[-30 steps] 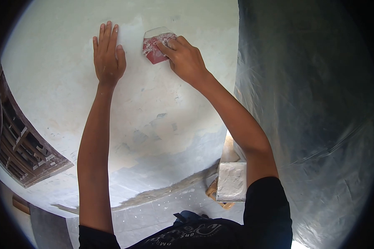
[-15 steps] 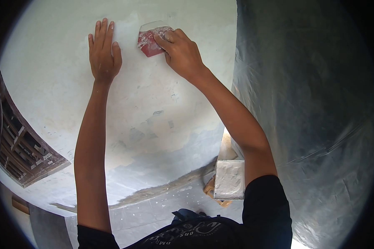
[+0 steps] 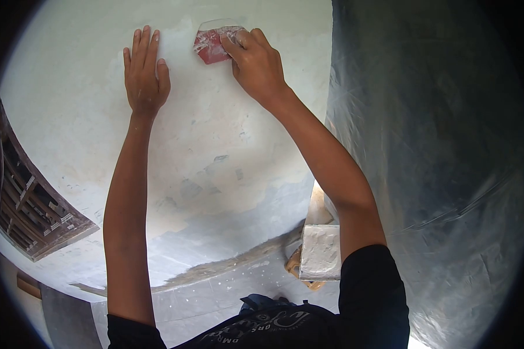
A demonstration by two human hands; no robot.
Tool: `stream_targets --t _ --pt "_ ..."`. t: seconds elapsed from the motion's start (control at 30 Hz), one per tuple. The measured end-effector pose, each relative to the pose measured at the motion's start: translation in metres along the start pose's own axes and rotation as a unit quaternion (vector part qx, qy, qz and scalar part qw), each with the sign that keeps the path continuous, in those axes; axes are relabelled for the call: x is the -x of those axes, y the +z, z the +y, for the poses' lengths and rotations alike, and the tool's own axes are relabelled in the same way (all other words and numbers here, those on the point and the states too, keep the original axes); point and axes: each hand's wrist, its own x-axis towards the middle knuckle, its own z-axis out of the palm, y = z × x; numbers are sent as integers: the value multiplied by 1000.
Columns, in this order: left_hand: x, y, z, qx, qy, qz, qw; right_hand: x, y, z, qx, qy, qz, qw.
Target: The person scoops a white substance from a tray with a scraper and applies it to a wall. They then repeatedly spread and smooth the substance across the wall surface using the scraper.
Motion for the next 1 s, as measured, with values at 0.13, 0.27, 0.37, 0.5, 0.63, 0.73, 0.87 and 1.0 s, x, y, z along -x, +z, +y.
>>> stream_targets --t 0.13,0.27,0.37,0.5,0.63,0.73,0.87,1.0 --pt "0 0 0 0 0 0 1000 53 -4 -20 -64 38 -85 994" --pt "-1 0 1 -5 0 -7 1000 58 -15 -24 -87 43 -86 992" --pt "0 0 0 -6 0 -11 1000 12 -13 -6 -45 25 -2 999" --pt "0 -1 -1 3 2 -4 1000 -7 5 14 -12 19 -7 1000" --pt "0 -1 0 7 -1 -3 1000 44 -8 0 -51 49 -97 993" --pt "0 0 0 -4 0 -5 1000 76 -37 -6 -78 50 -156 983" --pt "0 1 -1 -2 5 1 1000 96 -64 -5 -86 81 -204 972" --pt "0 2 -3 -11 10 11 1000 92 -85 -11 -67 193 -250 946"
